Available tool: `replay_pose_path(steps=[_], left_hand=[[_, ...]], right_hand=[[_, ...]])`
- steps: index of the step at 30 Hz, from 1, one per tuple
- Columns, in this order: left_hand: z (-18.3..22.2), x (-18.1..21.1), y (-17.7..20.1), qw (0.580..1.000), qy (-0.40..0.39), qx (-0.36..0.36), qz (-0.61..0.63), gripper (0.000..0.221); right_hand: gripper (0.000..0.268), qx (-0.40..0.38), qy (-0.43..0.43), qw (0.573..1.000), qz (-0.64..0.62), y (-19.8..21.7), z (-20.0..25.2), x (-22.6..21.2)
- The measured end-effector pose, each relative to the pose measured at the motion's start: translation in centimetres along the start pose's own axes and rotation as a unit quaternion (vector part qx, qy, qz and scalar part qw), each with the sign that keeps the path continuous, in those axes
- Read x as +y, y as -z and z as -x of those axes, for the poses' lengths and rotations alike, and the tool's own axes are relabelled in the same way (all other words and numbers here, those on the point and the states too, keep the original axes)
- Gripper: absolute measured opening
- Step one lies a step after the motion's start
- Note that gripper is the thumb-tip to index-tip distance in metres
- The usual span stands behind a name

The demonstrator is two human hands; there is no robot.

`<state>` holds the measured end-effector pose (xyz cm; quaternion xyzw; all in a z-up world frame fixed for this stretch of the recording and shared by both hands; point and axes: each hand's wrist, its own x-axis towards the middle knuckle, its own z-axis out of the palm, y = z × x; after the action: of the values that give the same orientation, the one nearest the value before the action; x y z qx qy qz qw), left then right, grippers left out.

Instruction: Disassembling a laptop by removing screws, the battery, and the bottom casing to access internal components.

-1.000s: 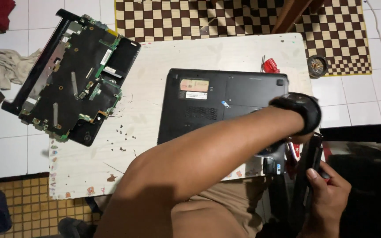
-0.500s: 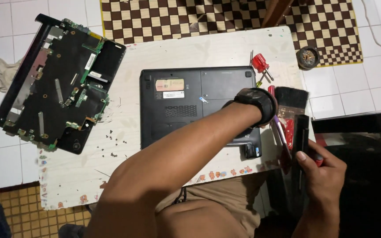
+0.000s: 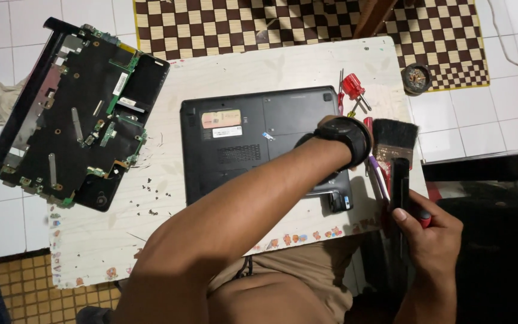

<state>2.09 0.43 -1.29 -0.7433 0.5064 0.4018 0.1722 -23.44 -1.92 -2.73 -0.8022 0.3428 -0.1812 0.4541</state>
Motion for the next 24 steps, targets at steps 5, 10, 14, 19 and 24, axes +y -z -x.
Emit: replay_pose_path(steps=[5, 10, 14, 19, 24], left_hand=[[-2.0, -0.8, -0.4, 0.999, 0.033, -0.017, -0.014, 0.064], [-0.3, -1.7, -1.0, 0.998, 0.021, 0.039, 0.046, 0.056], [-0.4, -2.5, -1.4, 0.993, -0.004, 0.069, 0.095, 0.041], [-0.2, -2.7, -1.7, 0.993, -0.009, 0.073, 0.088, 0.051], [0.0, -3.4, -2.5, 0.988, -0.042, 0.109, 0.101, 0.059]], right_hand=[[0.052, -0.014, -0.008, 1.000, -0.006, 0.0, 0.2, 0.5], [0.055, -0.034, 0.012, 0.999, -0.002, -0.4, 0.0, 1.0], [0.057, -0.047, 0.009, 0.999, 0.014, -0.8, -0.1, 1.1], [0.060, -0.077, 0.042, 0.996, -0.004, -1.2, 0.1, 0.1], [0.063, -0.099, 0.076, 0.992, -0.012, -1.7, 0.3, -1.9]])
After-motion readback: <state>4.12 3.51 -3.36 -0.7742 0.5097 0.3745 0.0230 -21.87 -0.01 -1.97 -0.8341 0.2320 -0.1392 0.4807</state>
